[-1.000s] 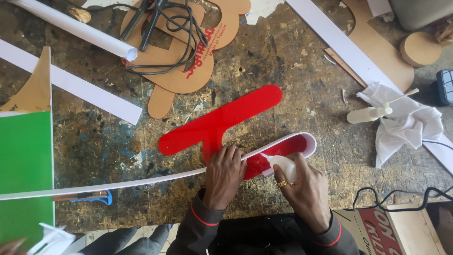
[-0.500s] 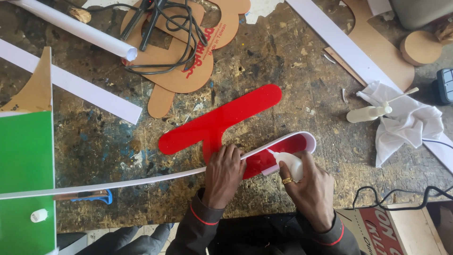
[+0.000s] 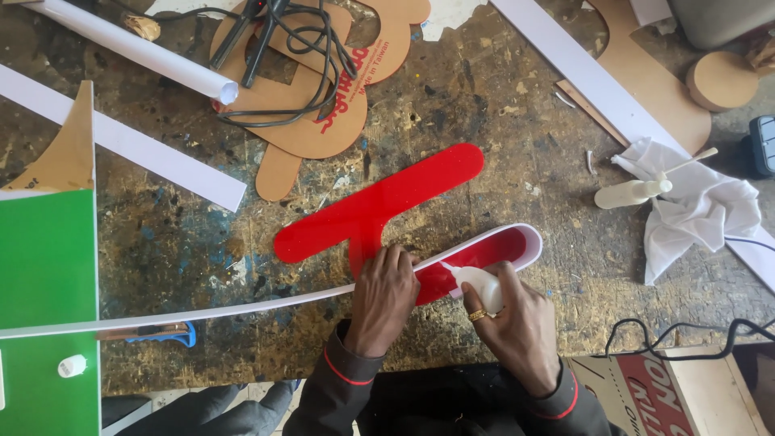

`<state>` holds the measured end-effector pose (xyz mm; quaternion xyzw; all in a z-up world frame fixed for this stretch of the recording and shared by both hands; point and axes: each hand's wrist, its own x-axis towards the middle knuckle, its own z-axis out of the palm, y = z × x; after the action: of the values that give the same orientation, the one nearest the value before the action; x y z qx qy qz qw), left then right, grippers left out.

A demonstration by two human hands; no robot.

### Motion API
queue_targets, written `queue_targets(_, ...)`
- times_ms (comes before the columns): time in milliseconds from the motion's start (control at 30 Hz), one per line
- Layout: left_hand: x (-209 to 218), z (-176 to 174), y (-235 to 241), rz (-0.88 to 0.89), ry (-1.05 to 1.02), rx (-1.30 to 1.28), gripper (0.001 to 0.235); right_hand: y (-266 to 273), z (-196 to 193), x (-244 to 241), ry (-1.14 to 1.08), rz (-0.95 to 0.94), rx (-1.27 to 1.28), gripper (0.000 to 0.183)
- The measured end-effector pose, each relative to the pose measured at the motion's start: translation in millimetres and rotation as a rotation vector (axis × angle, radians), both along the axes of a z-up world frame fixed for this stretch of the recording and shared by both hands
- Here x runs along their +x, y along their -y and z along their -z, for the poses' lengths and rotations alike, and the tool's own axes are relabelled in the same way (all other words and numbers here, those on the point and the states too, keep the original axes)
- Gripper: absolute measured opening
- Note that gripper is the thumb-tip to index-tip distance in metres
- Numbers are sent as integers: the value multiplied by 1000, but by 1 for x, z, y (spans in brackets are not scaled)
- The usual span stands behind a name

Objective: Fabricating a 3D channel letter by gluing a white plastic border to a red acrylic base.

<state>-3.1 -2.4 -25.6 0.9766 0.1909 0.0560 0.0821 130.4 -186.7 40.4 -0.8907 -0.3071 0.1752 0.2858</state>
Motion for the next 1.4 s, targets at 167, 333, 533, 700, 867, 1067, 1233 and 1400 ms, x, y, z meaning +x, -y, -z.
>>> queue_targets(167,0,-2,0,-5,-10,18,12,-3,1,0,-55,-18,-34,39)
queue_targets(333,-1,1,1,-8,-36,-8,14,-7,-5,-8,-53,-52,7,35)
queue_targets(533,-1,-1,-1,-6,-44,22,8,21,-17,14,-182,65,102,45)
queue_targets(700,-2,-7,-2,7,-18,-35,15,38,-28,39,-94,295,402,42)
queue_targets(867,-2,3,-4,3,-38,-76,14,4,-11,86,-63,205,386,48)
queue_targets(1067,4,5,-8,-5,-64,-27,12,-36,19,131,-79,269,390,53)
queue_targets(1233,3,17,-8,5,-106,-28,12,-42,24,134,-204,320,561,59)
queue_targets(1400,3,7,-7,0,-136,-28,15,-49,31,138,-245,283,782,46)
